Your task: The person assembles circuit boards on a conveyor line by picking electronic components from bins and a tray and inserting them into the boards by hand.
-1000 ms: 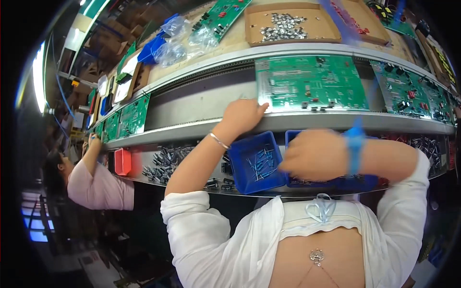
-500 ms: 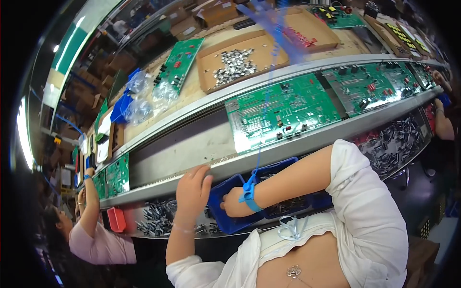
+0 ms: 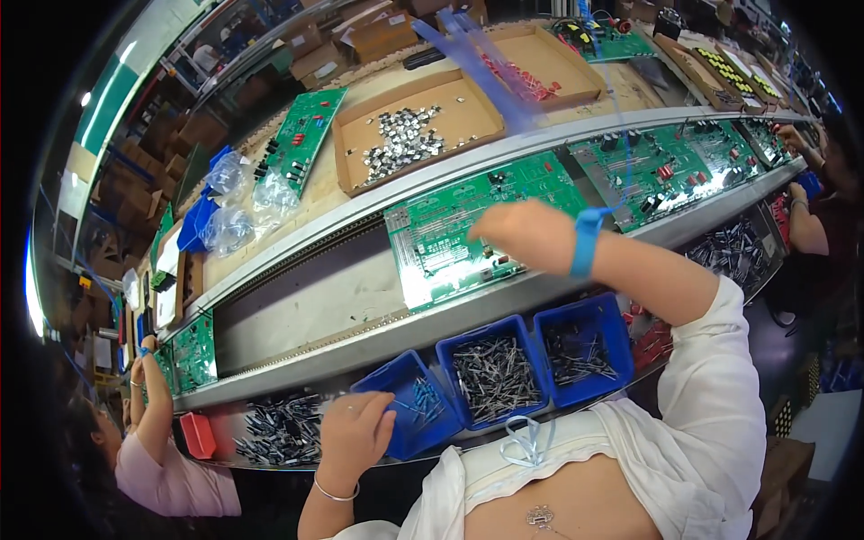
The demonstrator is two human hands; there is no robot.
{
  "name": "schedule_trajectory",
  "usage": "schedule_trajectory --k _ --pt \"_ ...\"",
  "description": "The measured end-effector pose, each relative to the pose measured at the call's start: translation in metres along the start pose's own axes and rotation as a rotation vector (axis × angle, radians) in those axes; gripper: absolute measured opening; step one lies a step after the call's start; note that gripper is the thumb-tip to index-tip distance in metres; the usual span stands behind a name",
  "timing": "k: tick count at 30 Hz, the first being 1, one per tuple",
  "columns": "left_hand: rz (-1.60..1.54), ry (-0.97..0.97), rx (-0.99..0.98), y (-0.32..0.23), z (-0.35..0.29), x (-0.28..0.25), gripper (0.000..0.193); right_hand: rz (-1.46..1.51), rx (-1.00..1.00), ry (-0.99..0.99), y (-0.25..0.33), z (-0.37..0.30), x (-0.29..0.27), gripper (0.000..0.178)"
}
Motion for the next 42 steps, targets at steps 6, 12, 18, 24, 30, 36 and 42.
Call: schedule_trajectory --k 6,12,18,24,30,36,42 --pt "-0.014 0.388 -0.093 0.005 -0.006 0.077 0.034 -0.073 0.045 0.332 -0.021 -0.054 0.037 0.022" --pt "0.084 0.495 -0.093 0.006 -0.007 0.106 0.035 0.123 0.027 0.05 -0.06 -0.056 -0.002 0.015" --pt "0.24 0.505 -0.07 0.012 0.005 0.118 0.029 0.177 0.087 -0.013 -0.095 -0.057 0.026 0.019" --pt "0.297 0.532 -0.09 0.024 0.015 0.121 0.019 0.202 0.175 -0.062 -0.113 -0.057 0.033 0.013" --pt "0.334 0.533 -0.032 0.023 0.021 0.121 0.015 0.201 0.187 -0.028 -0.117 -0.057 0.038 0.013" --pt "0.331 0.574 -0.022 0.023 0.022 0.122 0.017 -0.008 0.04 -0.013 -0.095 -0.059 0.032 0.012" --pt "0.458 0.642 0.001 0.029 0.023 0.123 0.017 -0.086 0.04 0.038 -0.091 -0.058 0.041 0.012"
Point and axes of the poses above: each hand's wrist, its own z-axis towards the middle knuckle, its own x-axis out of the palm, y = z × x, the point moved 10 cm from there along z, towards the middle knuckle, and after that the axes turned 11 degrees about -z, right-handed, at the moved point
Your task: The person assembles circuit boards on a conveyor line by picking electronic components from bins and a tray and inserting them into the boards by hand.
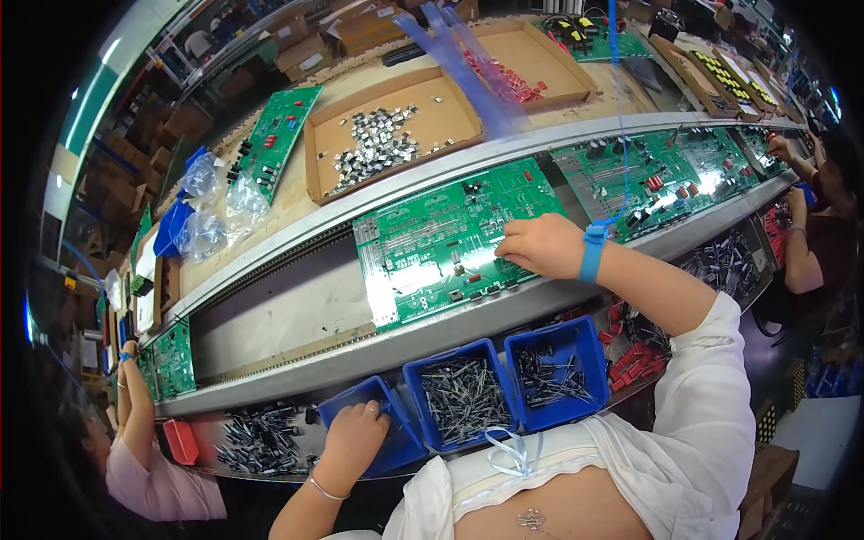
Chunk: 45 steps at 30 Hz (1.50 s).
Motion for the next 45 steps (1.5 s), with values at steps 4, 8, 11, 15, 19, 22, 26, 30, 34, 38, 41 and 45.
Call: schedule_trajectory --k 4,8,11,15,19,22,26,30,34,38,41,45 --pt "0.027 -0.046 -0.004 0.001 -0.001 -0.003 0.014 -0.058 0.008 0.012 0.003 0.003 0.001 0.012" --pt "0.052 -0.225 -0.198 0.011 -0.007 -0.018 0.012 -0.104 -0.003 0.064 0.004 0.003 0.006 0.013" --pt "0.03 -0.198 -0.282 0.017 -0.014 -0.011 0.017 -0.084 -0.162 0.092 0.022 0.0 0.008 0.017" --pt "-0.001 -0.177 -0.251 0.016 -0.018 0.004 0.012 0.032 -0.158 0.15 0.013 0.001 0.008 0.02" --pt "-0.059 -0.212 -0.251 0.015 -0.024 0.005 0.01 0.135 -0.069 0.158 0.016 0.004 0.008 0.018" --pt "-0.157 -0.195 -0.298 0.024 -0.03 0.02 0.011 0.192 -0.067 0.124 0.025 0.013 0.015 0.014" --pt "-0.252 -0.386 -0.243 0.033 -0.043 -0.001 0.016 0.179 -0.121 0.049 0.047 0.024 0.02 0.005" --pt "-0.229 -0.544 -0.314 0.055 -0.08 -0.018 0.017 0.215 -0.1 0.089 0.069 0.017 0.017 0.006" --pt "-0.316 -0.447 -0.254 0.049 -0.081 0.017 0.019 0.211 -0.147 0.156 0.084 0.023 0.02 0.01" --pt "-0.305 -0.511 -0.258 0.051 -0.094 0.029 0.019 0.261 -0.187 0.053 0.107 0.018 0.004 0.012" --pt "-0.341 -0.45 -0.3 0.055 -0.109 0.039 0.011 0.214 -0.118 -0.001 0.131 0.02 0.002 0.011" --pt "-0.366 -0.415 -0.289 0.048 -0.134 0.044 0.008 0.134 -0.049 -0.008 0.157 0.022 -0.011 0.008"
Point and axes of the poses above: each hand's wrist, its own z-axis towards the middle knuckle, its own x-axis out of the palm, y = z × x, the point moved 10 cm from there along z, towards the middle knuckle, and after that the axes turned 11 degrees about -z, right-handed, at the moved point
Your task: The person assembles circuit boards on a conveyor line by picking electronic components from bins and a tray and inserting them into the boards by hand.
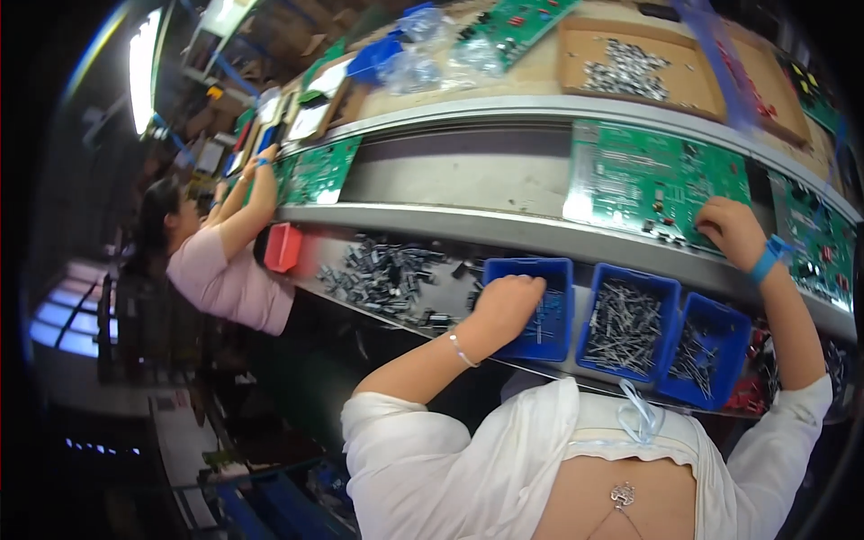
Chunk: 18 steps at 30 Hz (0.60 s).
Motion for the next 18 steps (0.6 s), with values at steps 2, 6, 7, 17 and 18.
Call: schedule_trajectory --k 2,6,7,17,18 --pt "-0.06 0.0 -0.029 0.0 -0.01 -0.002 0.015 0.024 0.003 0.003 0.012 -0.001 -0.001 0.009" --pt "-0.036 -0.069 0.015 -0.003 -0.028 -0.01 0.013 -0.1 0.019 -0.061 0.026 -0.01 -0.006 0.007" --pt "-0.025 -0.102 0.03 -0.003 -0.031 -0.013 0.012 0.003 0.016 -0.059 0.028 -0.008 -0.011 0.008" --pt "-0.201 -0.23 0.005 -0.012 -0.037 -0.06 0.019 0.233 -0.146 -0.075 0.095 -0.001 -0.083 0.018" --pt "-0.205 -0.207 0.027 -0.019 -0.032 -0.068 0.019 0.29 -0.235 0.005 0.113 0.003 -0.076 0.019"
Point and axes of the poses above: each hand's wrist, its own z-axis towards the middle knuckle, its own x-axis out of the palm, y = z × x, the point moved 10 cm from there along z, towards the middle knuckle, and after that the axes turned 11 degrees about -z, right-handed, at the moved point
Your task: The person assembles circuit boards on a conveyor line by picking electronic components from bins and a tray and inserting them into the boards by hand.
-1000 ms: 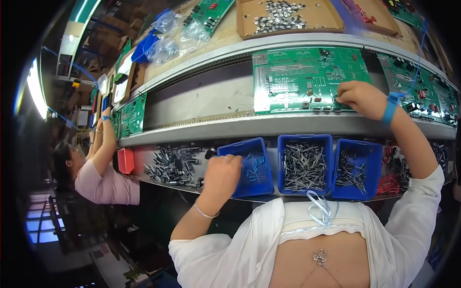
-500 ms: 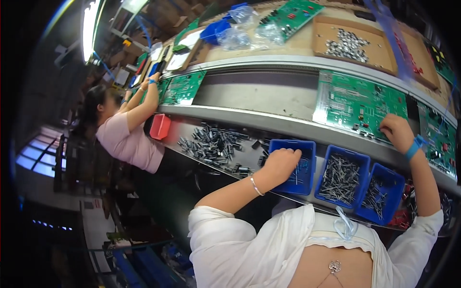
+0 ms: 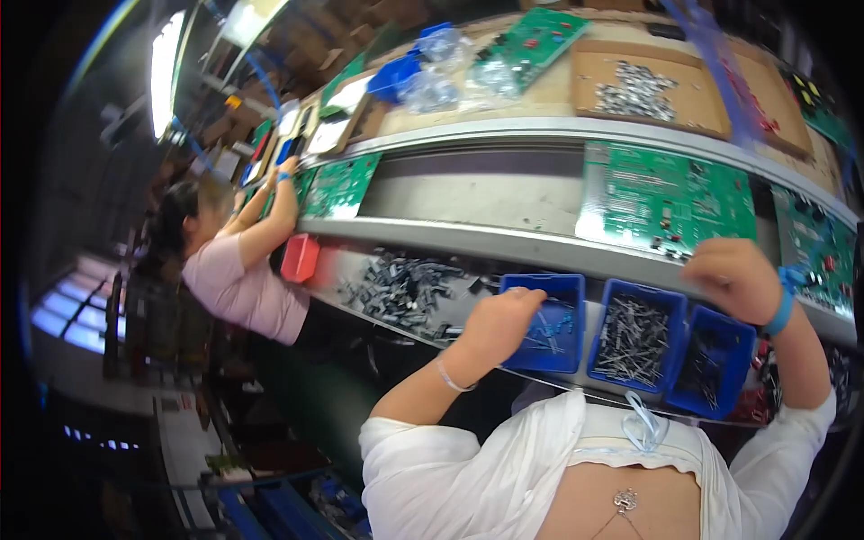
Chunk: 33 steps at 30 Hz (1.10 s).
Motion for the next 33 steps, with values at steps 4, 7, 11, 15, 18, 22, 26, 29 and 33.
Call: schedule_trajectory --k 4,7,11,15,18,22,26,29,33 --pt "-0.103 -0.11 0.216 -0.045 0.073 -0.014 0.041 -0.005 -0.325 0.399 0.037 0.0 0.056 0.023" --pt "-0.139 -0.101 0.303 -0.076 0.153 0.002 0.033 -0.149 -0.512 0.616 0.049 -0.002 0.119 0.016" --pt "-0.431 0.046 0.24 -0.108 0.252 0.068 0.014 -0.304 -0.442 0.541 0.026 0.014 0.189 0.019" --pt "-0.456 0.21 0.252 -0.14 0.304 0.136 0.012 -0.395 -0.035 0.522 -0.024 0.02 0.2 0.021" --pt "-0.378 0.234 0.321 -0.157 0.324 0.165 0.011 -0.354 -0.072 0.521 -0.041 0.02 0.206 0.02" --pt "-0.293 0.21 0.404 -0.163 0.333 0.181 0.007 -0.281 -0.183 0.505 -0.047 0.019 0.218 0.018" --pt "-0.296 0.23 0.401 -0.164 0.341 0.186 0.007 -0.254 -0.168 0.4 -0.054 0.021 0.209 0.013" --pt "-0.344 0.237 0.412 -0.168 0.344 0.191 0.007 -0.284 -0.191 0.365 -0.057 0.017 0.207 0.013" --pt "-0.29 0.196 0.458 -0.173 0.344 0.192 0.007 -0.236 -0.173 0.352 -0.06 0.012 0.201 0.013"
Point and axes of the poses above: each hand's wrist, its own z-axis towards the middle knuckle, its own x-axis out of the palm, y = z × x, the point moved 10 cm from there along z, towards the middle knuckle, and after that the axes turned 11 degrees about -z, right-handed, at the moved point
